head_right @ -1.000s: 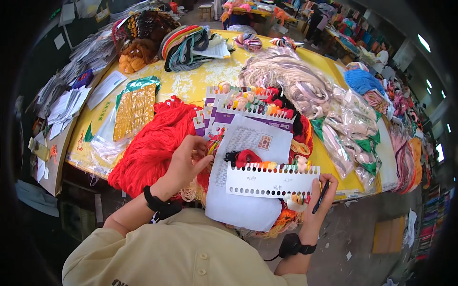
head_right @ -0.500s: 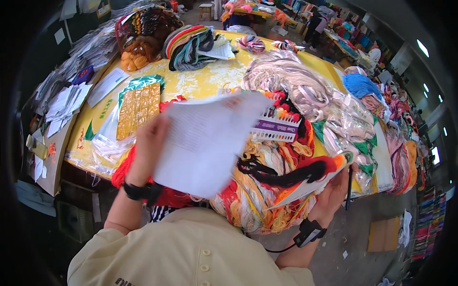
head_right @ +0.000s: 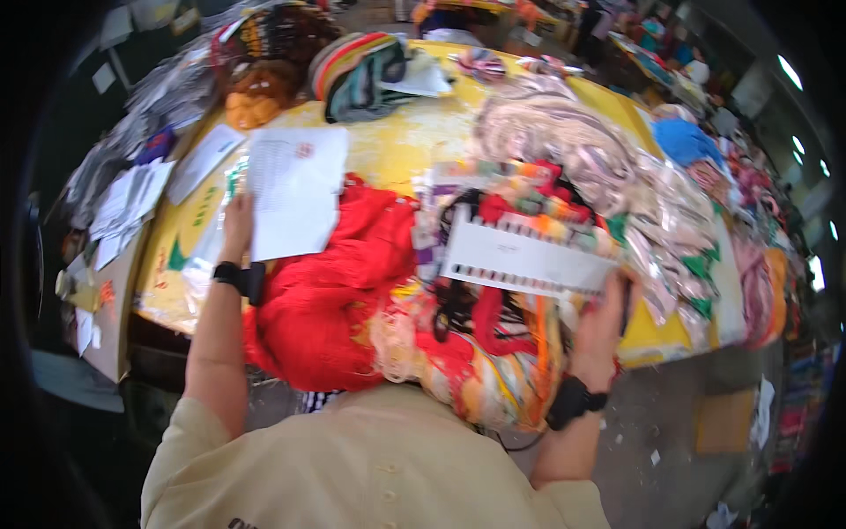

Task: The person writes on a thread organizer while referencing a paper chart, then sorts and separates strands of red embroidery thread from a large bundle. They attach the red strands to the organizers and place the completed sets onto a pile on the table.

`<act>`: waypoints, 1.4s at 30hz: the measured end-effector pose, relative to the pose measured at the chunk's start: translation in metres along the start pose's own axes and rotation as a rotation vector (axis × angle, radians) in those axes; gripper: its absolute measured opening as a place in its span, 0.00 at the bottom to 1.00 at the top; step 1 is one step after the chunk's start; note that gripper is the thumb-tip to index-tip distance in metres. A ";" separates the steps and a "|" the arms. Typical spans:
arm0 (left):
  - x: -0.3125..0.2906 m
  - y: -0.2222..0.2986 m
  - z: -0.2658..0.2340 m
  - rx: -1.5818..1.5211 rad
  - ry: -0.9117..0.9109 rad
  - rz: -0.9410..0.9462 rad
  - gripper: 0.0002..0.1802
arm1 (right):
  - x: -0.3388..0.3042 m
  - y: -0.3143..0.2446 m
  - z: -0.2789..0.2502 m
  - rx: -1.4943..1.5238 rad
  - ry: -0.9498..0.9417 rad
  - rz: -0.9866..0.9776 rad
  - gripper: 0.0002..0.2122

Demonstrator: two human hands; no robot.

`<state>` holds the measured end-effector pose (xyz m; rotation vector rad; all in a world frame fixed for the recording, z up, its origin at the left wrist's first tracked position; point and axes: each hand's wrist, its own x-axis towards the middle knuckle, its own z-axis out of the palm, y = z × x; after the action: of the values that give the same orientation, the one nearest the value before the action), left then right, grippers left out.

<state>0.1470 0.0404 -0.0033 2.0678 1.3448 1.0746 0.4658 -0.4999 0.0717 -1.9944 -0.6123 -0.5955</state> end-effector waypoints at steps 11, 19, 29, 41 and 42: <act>-0.042 0.055 -0.039 -0.769 0.032 -0.030 0.15 | -0.021 0.090 0.002 0.802 0.072 0.644 0.22; 0.036 -0.031 -0.031 -0.234 0.054 -0.228 0.16 | 0.014 0.053 0.032 0.780 0.071 0.547 0.17; -0.187 0.212 -0.044 -1.170 -1.128 0.228 0.33 | -0.024 -0.203 0.058 0.126 -0.477 -0.599 0.22; 0.007 0.058 0.067 -0.144 -0.419 0.025 0.19 | -0.040 -0.165 0.010 0.331 -0.523 -0.115 0.21; 0.004 0.059 0.067 0.079 -0.234 0.176 0.19 | -0.045 -0.153 0.001 0.321 -0.471 -0.063 0.21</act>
<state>0.2345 0.0222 0.0002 2.3227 1.1247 0.8265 0.3351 -0.4400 0.1404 -1.8154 -0.9906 -0.0463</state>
